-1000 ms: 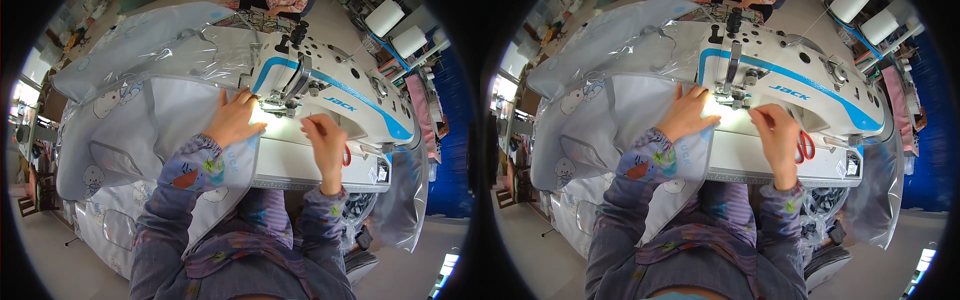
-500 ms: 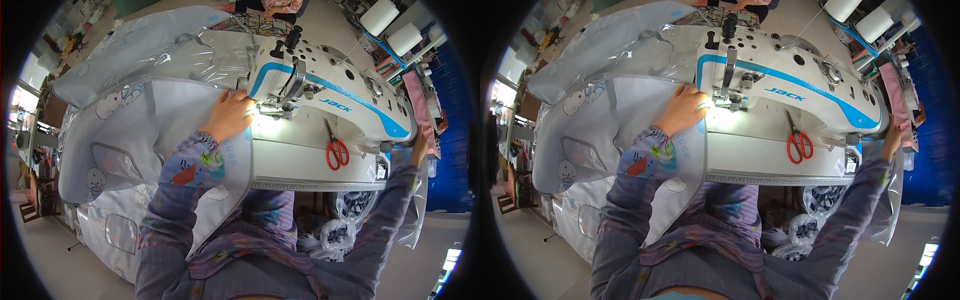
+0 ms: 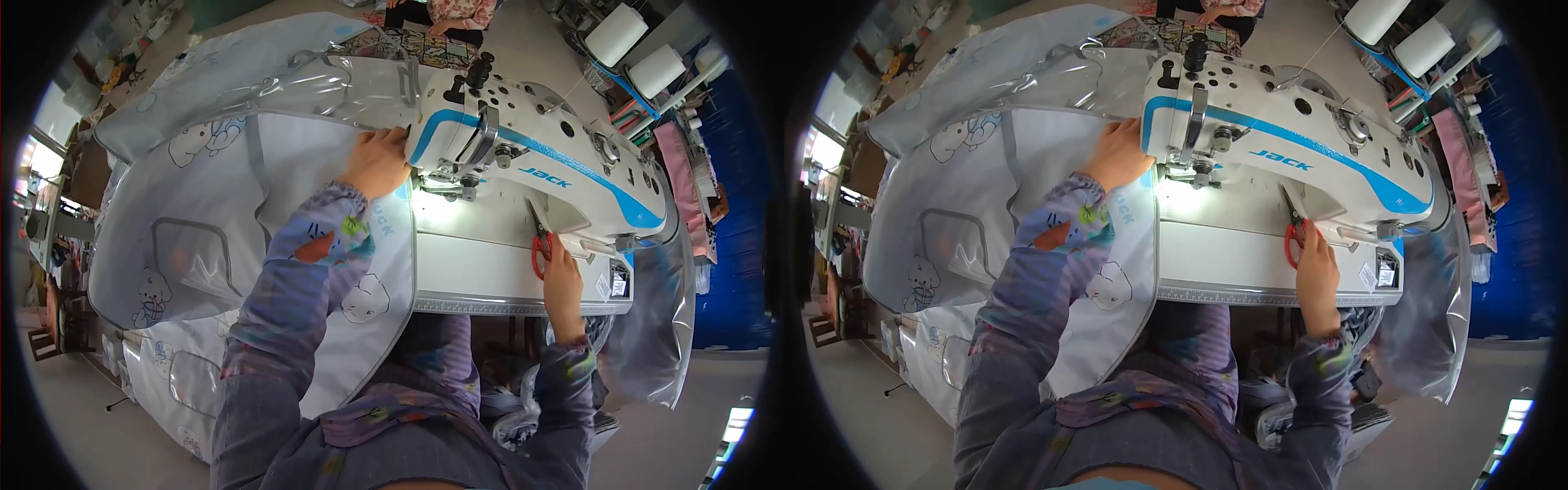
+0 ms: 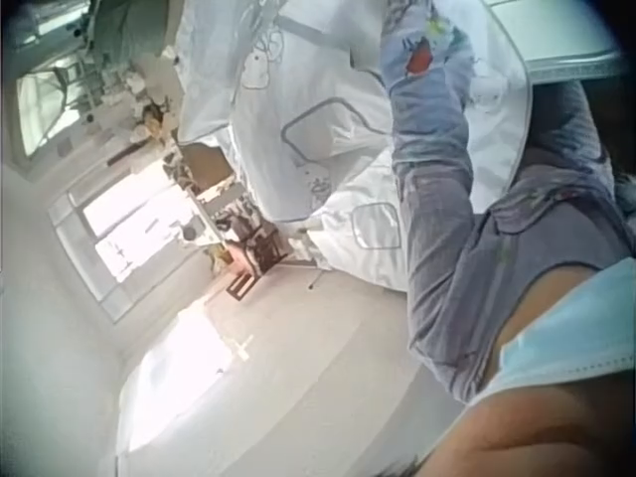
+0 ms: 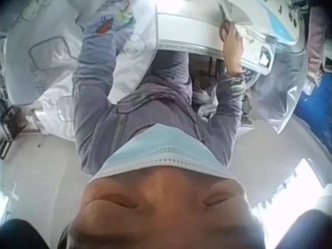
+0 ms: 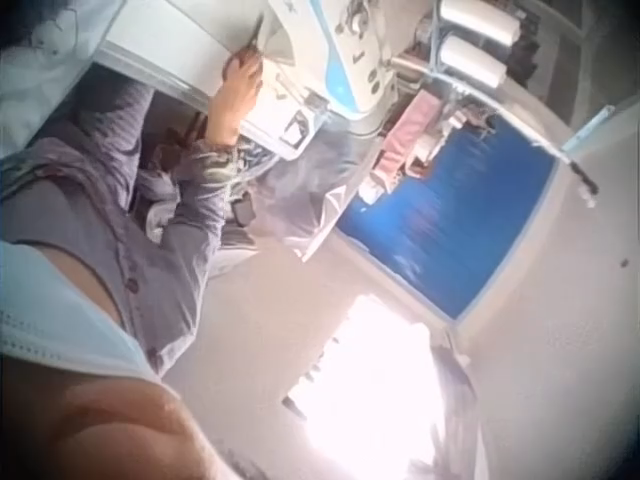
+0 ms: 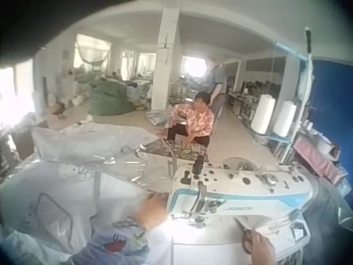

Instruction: Sewing fabric and plastic sheets together using an industrial sewing machine to create bags.

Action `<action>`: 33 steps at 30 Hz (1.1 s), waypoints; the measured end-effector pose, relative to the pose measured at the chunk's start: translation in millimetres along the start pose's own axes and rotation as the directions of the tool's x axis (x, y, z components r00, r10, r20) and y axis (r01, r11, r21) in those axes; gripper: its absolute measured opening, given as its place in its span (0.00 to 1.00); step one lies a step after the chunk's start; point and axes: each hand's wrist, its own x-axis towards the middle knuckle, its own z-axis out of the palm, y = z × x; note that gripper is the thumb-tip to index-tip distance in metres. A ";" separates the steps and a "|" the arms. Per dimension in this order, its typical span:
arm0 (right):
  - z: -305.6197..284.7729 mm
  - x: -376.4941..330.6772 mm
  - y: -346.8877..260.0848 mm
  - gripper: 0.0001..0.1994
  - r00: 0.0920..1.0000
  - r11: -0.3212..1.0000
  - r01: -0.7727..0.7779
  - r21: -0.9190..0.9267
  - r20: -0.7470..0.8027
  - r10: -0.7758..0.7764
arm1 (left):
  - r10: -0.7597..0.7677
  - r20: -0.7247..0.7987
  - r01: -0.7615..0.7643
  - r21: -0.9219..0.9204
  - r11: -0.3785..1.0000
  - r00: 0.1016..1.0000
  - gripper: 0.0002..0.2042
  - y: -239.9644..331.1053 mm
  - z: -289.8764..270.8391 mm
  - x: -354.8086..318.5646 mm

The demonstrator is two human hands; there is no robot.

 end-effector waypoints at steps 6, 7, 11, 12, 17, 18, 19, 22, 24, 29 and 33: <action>-26.4 9.5 -45.3 0.25 0.758 0.719 -0.508 0.473 0.642 0.113 | 0.072 0.124 -0.086 0.119 0.989 0.990 0.13 4.9 -31.4 -29.1; -29.0 2.4 -66.9 0.23 0.732 0.355 -0.638 0.684 0.682 0.001 | 0.065 0.150 -0.084 0.122 0.989 0.987 0.13 6.3 -33.1 -29.5; -3.0 -6.2 -167.1 0.21 0.717 -0.330 -0.696 0.638 0.644 -0.268 | 0.027 0.041 -0.031 0.115 0.993 0.999 0.12 10.6 -29.4 -29.2; 8.1 -2.2 -188.1 0.21 0.747 -0.419 -0.657 0.627 0.615 -0.251 | 0.015 0.007 -0.015 0.096 0.995 1.000 0.12 10.7 -27.1 -29.6; 46.4 49.8 -253.2 0.21 0.739 -0.540 -0.554 0.634 0.672 0.031 | 0.011 -0.039 -0.011 0.001 1.000 0.999 0.11 5.6 -18.1 -28.8; 47.3 57.6 -258.1 0.21 0.726 -0.549 -0.523 0.652 0.678 0.113 | 0.020 -0.062 -0.022 -0.030 0.999 0.998 0.11 4.9 -16.9 -28.0; 47.1 63.2 -261.9 0.20 0.719 -0.563 -0.501 0.658 0.678 0.152 | 0.004 -0.041 -0.005 -0.019 1.000 0.999 0.11 5.0 -15.8 -27.4; 48.1 67.5 -267.7 0.18 0.710 -0.594 -0.479 0.646 0.683 0.171 | 0.006 -0.064 -0.008 -0.028 1.000 0.998 0.11 5.8 -15.3 -27.8; 53.8 66.6 -269.3 0.17 0.727 -0.604 -0.444 0.662 0.660 0.189 | -0.010 -0.063 0.008 -0.037 0.999 0.998 0.12 6.5 -17.1 -28.7; 64.9 59.4 -268.1 0.13 0.746 -0.628 -0.392 0.673 0.632 0.211 | -0.034 -0.039 0.034 -0.001 0.999 0.999 0.13 9.9 -22.7 -30.5; 39.7 33.3 -240.8 0.12 0.825 -0.471 -0.472 0.745 0.562 0.062 | 0.012 0.024 -0.009 -0.105 0.994 1.000 0.20 10.1 -41.5 -40.3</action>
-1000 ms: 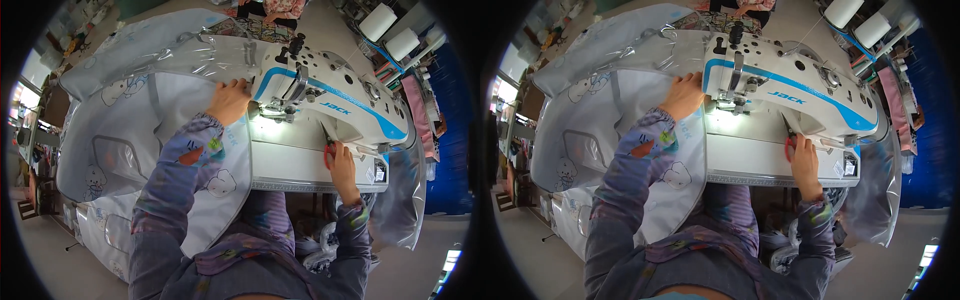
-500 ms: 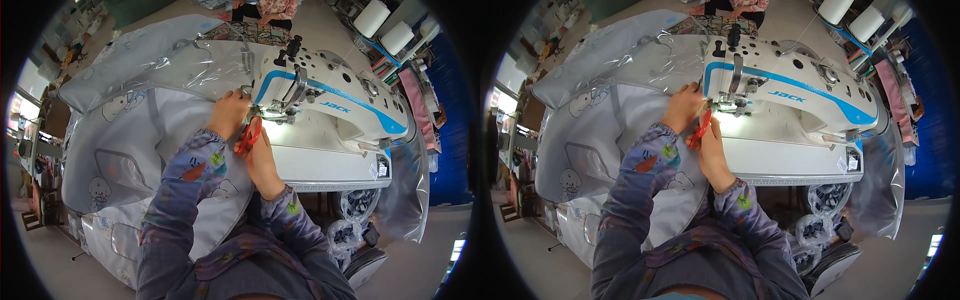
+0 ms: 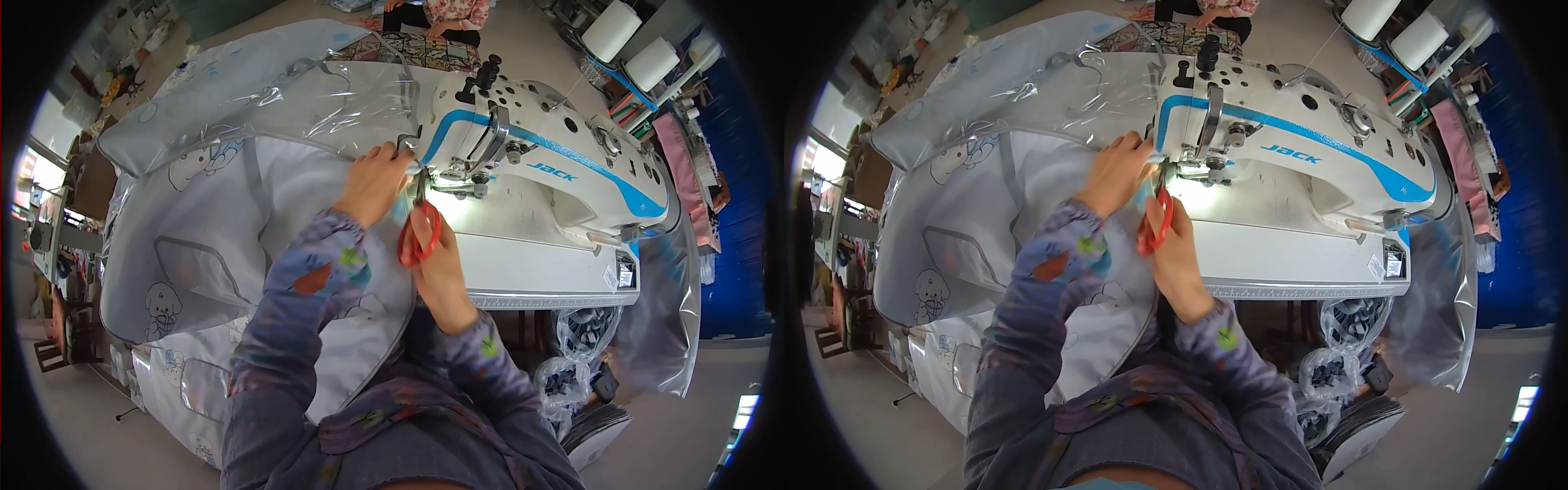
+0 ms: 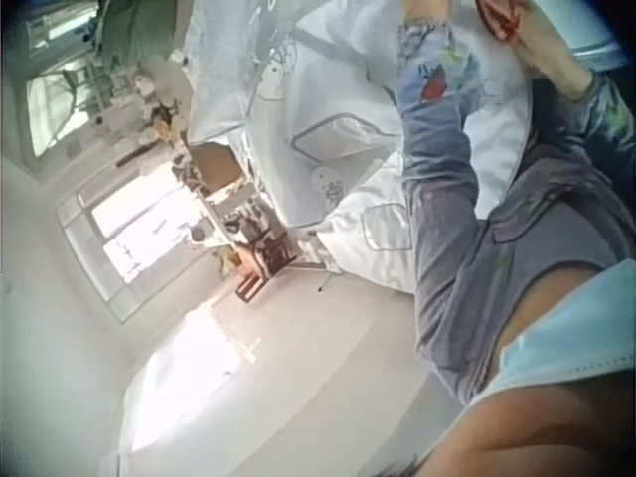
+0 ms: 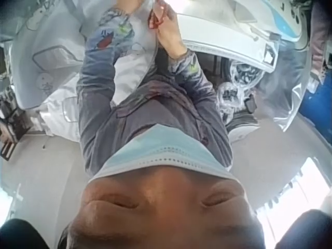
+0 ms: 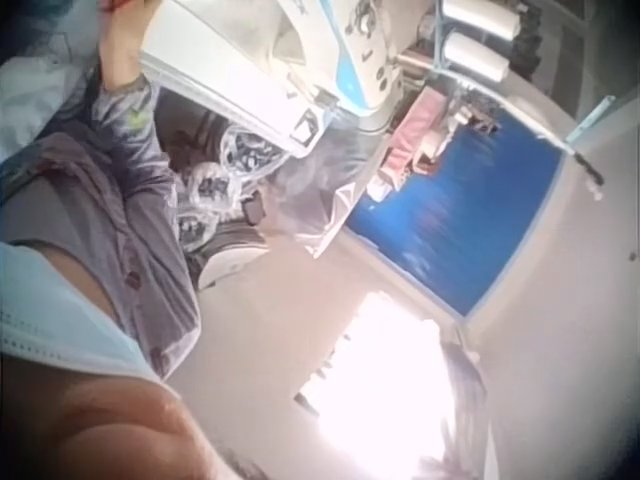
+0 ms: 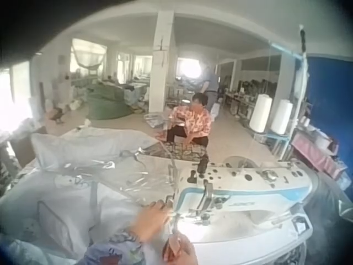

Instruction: Sewing fabric and plastic sheets together using an industrial sewing machine to create bags.

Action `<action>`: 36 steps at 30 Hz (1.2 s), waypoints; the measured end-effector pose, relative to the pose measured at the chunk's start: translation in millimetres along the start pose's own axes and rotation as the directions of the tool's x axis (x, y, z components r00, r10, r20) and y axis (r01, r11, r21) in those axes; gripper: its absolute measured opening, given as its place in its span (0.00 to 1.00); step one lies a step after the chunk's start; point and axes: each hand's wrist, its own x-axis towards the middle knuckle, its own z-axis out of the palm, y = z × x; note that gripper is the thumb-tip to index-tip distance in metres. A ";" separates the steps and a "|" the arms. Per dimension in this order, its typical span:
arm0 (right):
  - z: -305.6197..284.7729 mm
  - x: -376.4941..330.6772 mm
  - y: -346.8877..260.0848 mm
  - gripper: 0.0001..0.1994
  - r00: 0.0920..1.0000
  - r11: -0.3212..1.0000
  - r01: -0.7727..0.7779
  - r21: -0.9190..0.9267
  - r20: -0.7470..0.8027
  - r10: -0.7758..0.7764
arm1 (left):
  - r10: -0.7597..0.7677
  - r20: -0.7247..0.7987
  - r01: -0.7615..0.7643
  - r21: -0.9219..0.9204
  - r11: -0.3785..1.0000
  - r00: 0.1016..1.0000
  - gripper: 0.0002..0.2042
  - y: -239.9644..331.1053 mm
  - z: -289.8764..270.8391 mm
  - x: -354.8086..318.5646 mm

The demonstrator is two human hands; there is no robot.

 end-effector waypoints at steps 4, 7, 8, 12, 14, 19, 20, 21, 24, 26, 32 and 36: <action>-64.2 -42.6 -50.0 0.16 0.997 0.694 0.075 -0.717 0.046 -0.060 | 0.014 -0.301 0.015 0.096 0.995 0.953 0.28 -35.7 -85.6 -78.3; -107.2 -43.6 -93.3 0.17 0.925 -0.030 0.140 -0.990 0.141 -0.354 | -0.242 -0.482 0.503 0.542 0.673 0.842 0.37 -102.9 -190.7 -193.0; -112.9 -43.9 -102.6 0.17 0.899 -0.029 0.210 -0.977 0.205 -0.388 | -0.298 -0.544 0.617 0.635 0.464 0.784 0.42 -127.5 -222.4 -237.7; -98.5 -61.0 -89.4 0.23 0.946 -0.036 0.324 -0.945 0.324 -0.009 | -0.788 -0.343 0.805 0.512 0.299 0.511 0.33 -214.8 -294.7 -396.8; -77.4 -70.0 -50.0 0.32 0.750 0.368 0.481 -0.796 0.591 0.297 | -0.733 -0.320 0.745 0.558 0.366 0.600 0.29 -258.8 -320.4 -437.3; -27.1 -45.0 61.8 0.36 0.526 0.691 0.470 -0.549 0.803 0.281 | -0.491 -0.561 0.722 0.650 0.238 0.667 0.17 -370.8 -437.0 -350.8; -9.8 -33.1 79.2 0.34 0.495 0.783 0.338 -0.523 0.806 0.324 | -0.051 -0.151 0.148 0.988 -0.042 0.987 0.15 -382.6 -468.6 -295.8; 11.3 -18.3 94.3 0.33 0.496 0.773 0.380 -0.508 0.817 0.293 | 0.170 -0.108 0.131 0.983 -0.131 0.980 0.18 -391.4 -481.2 -227.5; 78.2 35.7 119.6 0.29 0.462 0.830 0.226 -0.510 0.806 0.370 | 0.140 -0.475 0.349 0.789 0.506 0.869 0.23 -350.7 -456.3 -10.8; 119.0 92.3 118.8 0.31 0.569 0.741 0.462 -0.487 0.804 0.173 | 0.185 -0.539 0.156 0.525 0.837 0.822 0.24 -277.7 -396.9 111.3; 93.9 175.8 45.9 0.29 0.890 0.728 0.456 -0.512 0.251 -0.381 | 0.316 -0.338 -0.265 0.187 0.946 0.887 0.26 -50.0 -230.0 173.3; 11.5 33.9 32.1 0.14 0.685 0.515 0.727 -0.455 0.424 -0.593 | 0.294 -0.226 -0.267 0.141 0.953 0.929 0.21 -15.9 -144.2 59.7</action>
